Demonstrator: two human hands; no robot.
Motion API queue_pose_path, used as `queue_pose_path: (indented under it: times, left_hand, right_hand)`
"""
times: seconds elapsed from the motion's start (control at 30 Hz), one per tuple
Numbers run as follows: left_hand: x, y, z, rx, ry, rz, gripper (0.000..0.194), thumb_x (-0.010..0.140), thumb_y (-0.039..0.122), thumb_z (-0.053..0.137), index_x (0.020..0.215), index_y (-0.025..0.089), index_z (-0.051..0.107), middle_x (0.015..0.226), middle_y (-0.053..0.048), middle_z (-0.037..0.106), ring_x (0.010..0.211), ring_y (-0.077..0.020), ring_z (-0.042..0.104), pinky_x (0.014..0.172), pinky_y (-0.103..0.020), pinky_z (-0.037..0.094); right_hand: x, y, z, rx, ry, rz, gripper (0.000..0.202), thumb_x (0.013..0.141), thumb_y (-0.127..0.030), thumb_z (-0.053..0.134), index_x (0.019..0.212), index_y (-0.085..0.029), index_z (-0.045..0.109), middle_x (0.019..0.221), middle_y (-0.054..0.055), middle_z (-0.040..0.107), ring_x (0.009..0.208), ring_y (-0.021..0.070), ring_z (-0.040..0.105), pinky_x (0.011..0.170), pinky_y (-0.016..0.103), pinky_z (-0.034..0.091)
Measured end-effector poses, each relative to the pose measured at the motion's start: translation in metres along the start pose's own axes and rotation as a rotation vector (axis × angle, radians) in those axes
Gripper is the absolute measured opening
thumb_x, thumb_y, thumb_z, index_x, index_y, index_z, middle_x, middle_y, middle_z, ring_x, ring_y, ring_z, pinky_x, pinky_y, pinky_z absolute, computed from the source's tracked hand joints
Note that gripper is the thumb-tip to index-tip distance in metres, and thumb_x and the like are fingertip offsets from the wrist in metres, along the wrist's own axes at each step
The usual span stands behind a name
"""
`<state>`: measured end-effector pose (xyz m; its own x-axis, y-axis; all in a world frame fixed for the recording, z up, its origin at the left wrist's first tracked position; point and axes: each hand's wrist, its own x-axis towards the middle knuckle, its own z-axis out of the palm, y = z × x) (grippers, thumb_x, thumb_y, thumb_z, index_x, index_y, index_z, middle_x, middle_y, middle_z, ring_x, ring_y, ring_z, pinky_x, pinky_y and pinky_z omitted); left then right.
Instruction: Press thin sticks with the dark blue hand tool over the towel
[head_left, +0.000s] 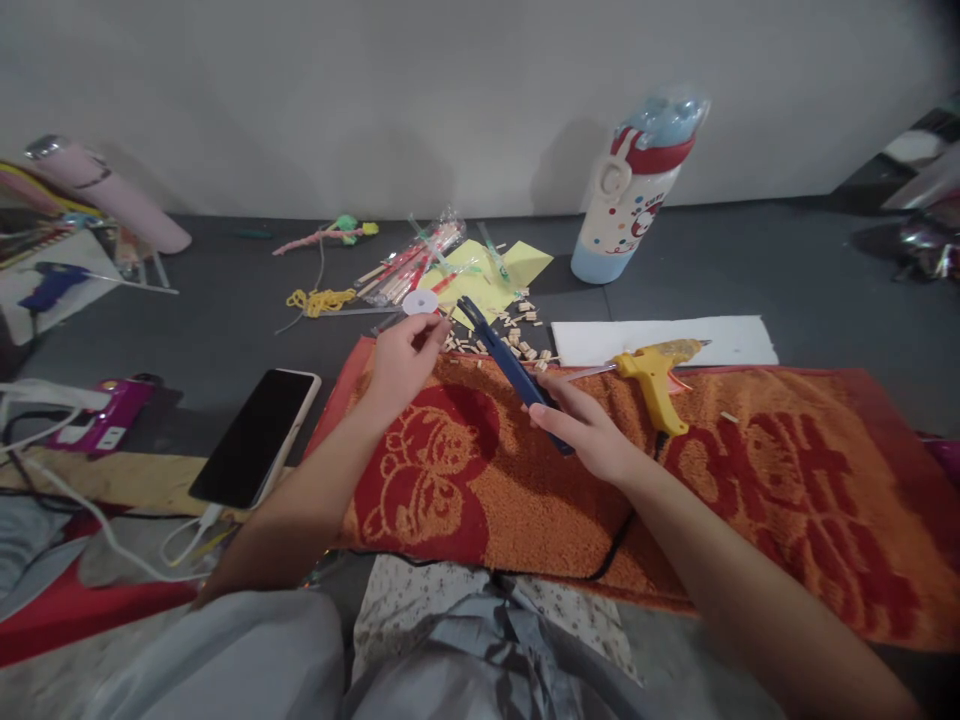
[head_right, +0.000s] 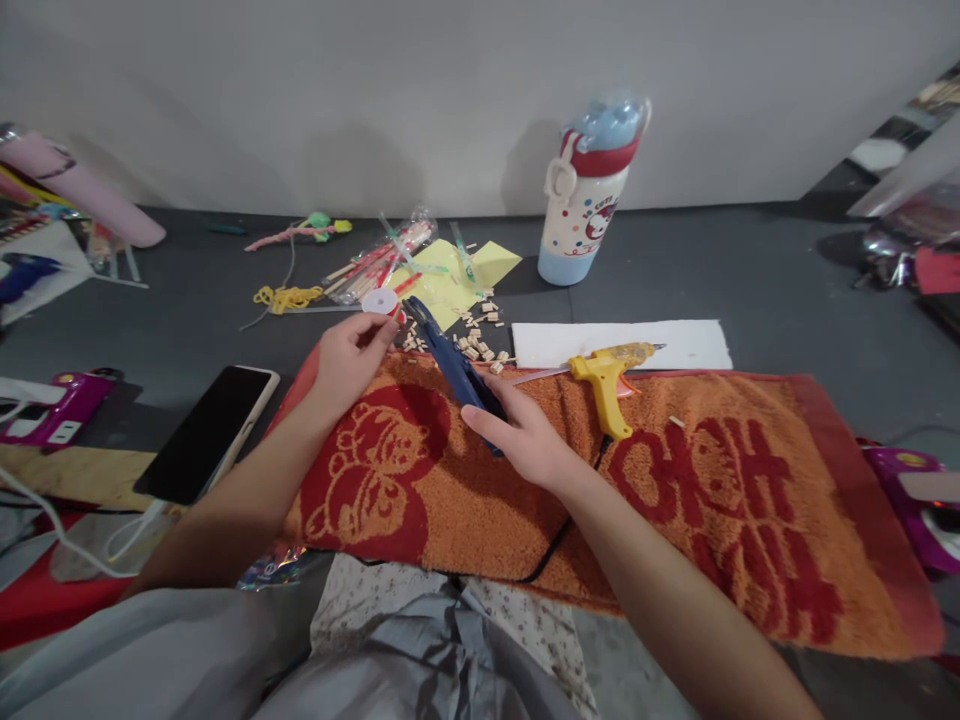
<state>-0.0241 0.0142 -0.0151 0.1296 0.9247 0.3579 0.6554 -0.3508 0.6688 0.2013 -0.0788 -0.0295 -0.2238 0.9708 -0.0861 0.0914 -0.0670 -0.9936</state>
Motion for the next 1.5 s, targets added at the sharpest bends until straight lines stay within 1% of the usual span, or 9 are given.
queue_pose_path:
  times: [0.1,0.2,0.53,0.73,0.87,1.03,1.17,1.33,1.5]
  left_hand:
    - [-0.001,-0.001,0.002,0.013,0.039,0.026,0.025,0.086,0.037,0.058,0.087,0.016,0.07,0.078,-0.004,0.073,0.067,-0.0126,0.062,0.064,-0.023,0.047]
    - [-0.002,0.0,0.003,0.024,0.045,0.021,0.022,0.084,0.034,0.06,0.087,0.016,0.071,0.077,-0.004,0.073,0.065,-0.0119,0.06,0.062,-0.023,0.046]
    - [-0.002,0.005,0.0,-0.009,0.057,-0.015,0.023,0.082,0.036,0.062,0.084,0.016,0.073,0.075,-0.003,0.072,0.063,-0.0114,0.059,0.061,-0.023,0.044]
    - [-0.003,0.005,-0.001,0.018,0.009,-0.005,0.018,0.08,0.027,0.059,0.082,0.015,0.072,0.076,-0.003,0.072,0.065,-0.0124,0.06,0.062,-0.023,0.044]
    - [-0.003,0.005,-0.001,0.038,-0.028,0.023,0.018,0.078,0.019,0.055,0.083,0.015,0.072,0.081,-0.003,0.074,0.07,-0.013,0.061,0.066,-0.023,0.045]
    - [-0.002,0.006,-0.002,0.076,-0.024,0.036,0.016,0.078,0.021,0.057,0.08,0.015,0.071,0.077,-0.003,0.073,0.069,-0.0135,0.061,0.065,-0.024,0.044]
    - [-0.002,0.006,-0.002,0.068,-0.003,0.041,0.016,0.08,0.025,0.058,0.079,0.014,0.07,0.074,-0.003,0.071,0.066,-0.0127,0.059,0.061,-0.024,0.042]
    - [-0.003,0.009,-0.003,0.041,-0.006,0.022,0.022,0.083,0.033,0.059,0.083,0.015,0.071,0.075,-0.004,0.071,0.065,-0.0129,0.058,0.062,-0.025,0.043]
    - [-0.003,0.01,-0.004,0.047,0.006,0.069,0.02,0.085,0.032,0.058,0.081,0.017,0.071,0.078,-0.004,0.072,0.071,-0.0144,0.061,0.066,-0.026,0.043]
  right_hand:
    - [0.0,0.002,0.001,-0.001,-0.017,-0.034,0.068,0.079,-0.062,0.062,0.132,-0.019,0.054,0.14,0.012,0.057,0.128,0.031,0.053,0.111,0.047,0.039]
    - [0.0,0.003,0.001,0.0,-0.036,-0.056,0.07,0.08,-0.064,0.061,0.134,-0.02,0.053,0.143,0.011,0.054,0.132,0.0306,0.05,0.114,0.047,0.035]
    - [0.0,0.001,0.0,0.035,-0.034,-0.05,0.071,0.079,-0.063,0.063,0.135,-0.02,0.055,0.14,0.011,0.058,0.127,0.0318,0.054,0.111,0.048,0.038]
    - [-0.001,0.004,0.0,-0.018,-0.044,-0.062,0.073,0.078,-0.065,0.063,0.135,-0.021,0.054,0.143,0.01,0.055,0.133,0.0326,0.049,0.114,0.049,0.034]
    - [-0.001,0.006,0.0,-0.074,-0.056,-0.076,0.069,0.08,-0.063,0.061,0.135,-0.021,0.054,0.14,0.011,0.058,0.129,0.0321,0.052,0.111,0.049,0.037]
    - [0.0,0.006,-0.002,-0.125,-0.068,-0.134,0.062,0.087,-0.056,0.056,0.138,-0.02,0.051,0.14,0.011,0.057,0.127,0.0294,0.053,0.11,0.045,0.037]
    - [0.0,0.004,-0.003,-0.152,-0.082,-0.107,0.058,0.09,-0.05,0.054,0.137,-0.016,0.051,0.128,0.013,0.064,0.115,0.0285,0.059,0.103,0.046,0.043]
    - [0.0,0.0,-0.003,-0.133,-0.015,-0.105,0.057,0.089,-0.051,0.054,0.134,-0.016,0.054,0.118,0.013,0.067,0.113,0.0293,0.06,0.096,0.045,0.047]
    - [0.0,0.0,-0.003,-0.102,-0.014,-0.086,0.059,0.086,-0.052,0.057,0.133,-0.016,0.055,0.122,0.013,0.066,0.115,0.0299,0.059,0.099,0.046,0.046]
